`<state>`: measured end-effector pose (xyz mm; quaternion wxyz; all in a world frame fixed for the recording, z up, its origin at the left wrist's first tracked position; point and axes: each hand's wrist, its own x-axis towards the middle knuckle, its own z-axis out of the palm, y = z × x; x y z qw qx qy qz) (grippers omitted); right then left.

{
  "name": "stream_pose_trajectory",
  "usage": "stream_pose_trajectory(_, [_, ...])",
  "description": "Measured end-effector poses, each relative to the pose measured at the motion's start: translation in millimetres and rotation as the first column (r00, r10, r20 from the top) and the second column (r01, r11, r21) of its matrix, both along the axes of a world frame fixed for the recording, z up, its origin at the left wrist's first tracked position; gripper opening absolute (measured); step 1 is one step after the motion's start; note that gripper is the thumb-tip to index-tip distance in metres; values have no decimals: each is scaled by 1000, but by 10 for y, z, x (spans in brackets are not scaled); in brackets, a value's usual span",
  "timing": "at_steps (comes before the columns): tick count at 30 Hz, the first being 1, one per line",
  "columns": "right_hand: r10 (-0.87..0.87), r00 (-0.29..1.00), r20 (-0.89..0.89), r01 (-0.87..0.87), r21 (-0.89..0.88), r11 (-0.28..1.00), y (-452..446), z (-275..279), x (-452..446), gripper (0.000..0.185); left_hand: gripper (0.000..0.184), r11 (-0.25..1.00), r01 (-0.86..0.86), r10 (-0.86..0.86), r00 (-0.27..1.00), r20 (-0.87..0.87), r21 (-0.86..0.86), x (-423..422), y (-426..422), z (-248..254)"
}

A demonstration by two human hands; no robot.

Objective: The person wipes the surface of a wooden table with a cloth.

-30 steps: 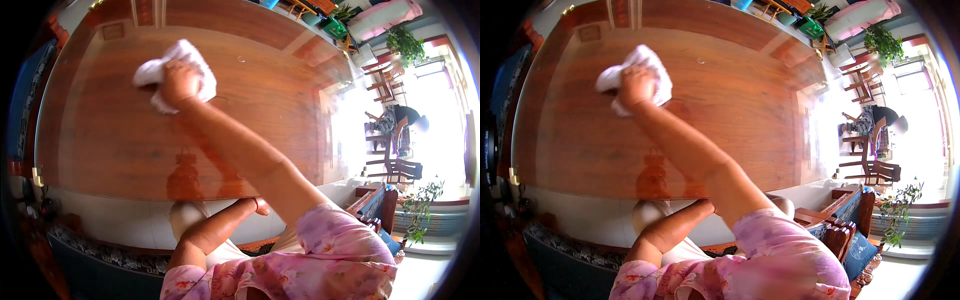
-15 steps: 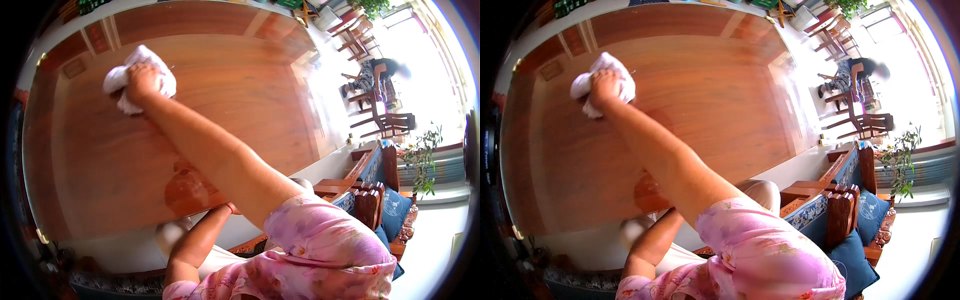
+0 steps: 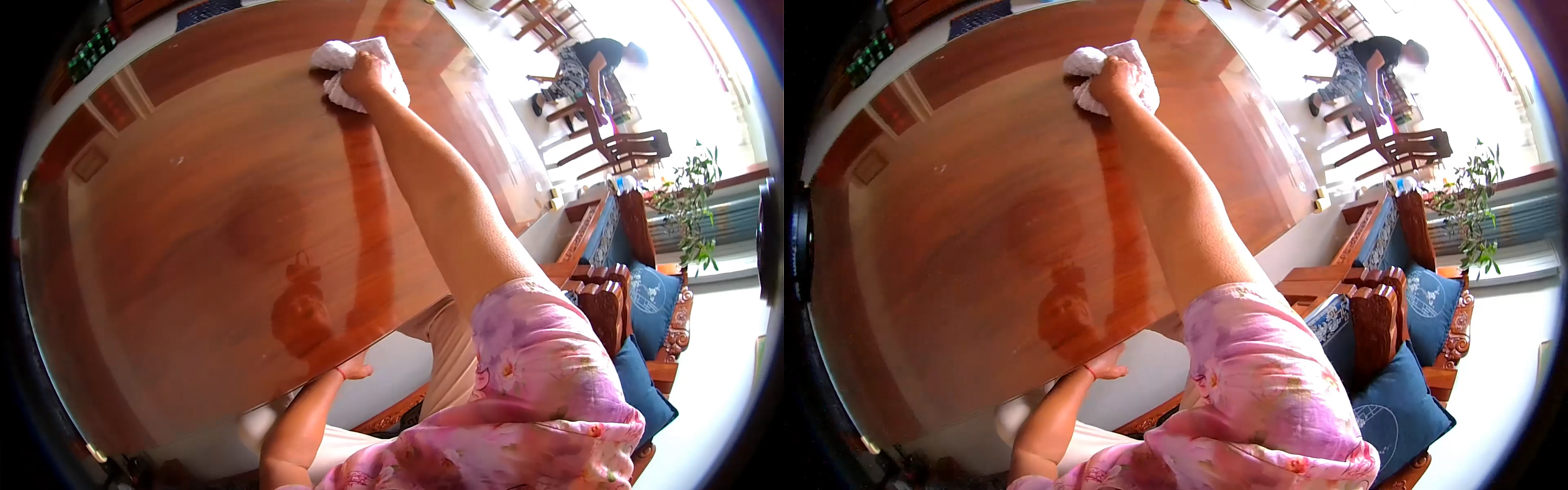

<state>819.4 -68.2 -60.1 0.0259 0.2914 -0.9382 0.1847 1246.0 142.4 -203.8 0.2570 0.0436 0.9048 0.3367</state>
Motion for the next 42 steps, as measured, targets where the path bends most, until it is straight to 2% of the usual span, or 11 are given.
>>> stream_pose_trajectory(7, [-77, 982, -172, 77, -10, 997, 878, -360, -1492, 43, 61, 988, -62, 30, 975, 219, 139, 317, 100, -291])
stream_pose_trajectory(11, [-81, 984, -156, 63, -116, 991, 1550, -429, -2211, 48, 64, 997, -52, 31, 957, 290, 64, 227, 31, -90])
stream_pose_trajectory(15, [-217, 960, -175, 214, -35, 976, 2220, -499, -2831, 50, 64, 998, 57, -52, 925, 377, -1, 76, 29, 15])
stream_pose_trajectory(19, [-498, 867, -10, 487, 227, 843, 2856, -31, -2499, 62, 64, 1000, 6, 3, 936, 351, -24, 216, 32, -190])
stream_pose_trajectory(23, [-418, 907, -43, 414, 264, 871, 3741, -308, -2800, 55, 66, 998, -53, 39, 907, 420, 23, -71, -62, 233])
stream_pose_trajectory(26, [-530, 847, -39, 518, 287, 806, 3863, -138, -2280, 60, 66, 986, -102, 51, 936, 349, 130, 196, 23, -175])
stream_pose_trajectory(27, [-524, 850, -60, 519, 273, 810, 3831, -75, -2035, 60, 64, 996, -19, -3, 967, 254, 83, 171, -11, -86])
stream_pose_trajectory(30, [-397, 895, -203, 432, 174, 885, 3731, -125, -1634, 56, 58, 997, 70, -73, 959, 275, 21, 114, -23, 64])
stream_pose_trajectory(33, [-385, 919, -84, 391, 76, 917, 3398, -55, -1189, 47, 53, 999, 51, -52, 961, 272, 10, 119, -81, 265])
stream_pose_trajectory(37, [-68, 996, -52, 63, -92, 994, 2732, -402, -986, 45, 52, 1000, 28, -24, 968, 249, -12, 220, -102, 272])
stream_pose_trajectory(42, [132, 987, -95, -141, -96, 985, 1833, -309, -103, 38, 53, 999, -11, 19, 977, 211, -38, 321, -196, 424])
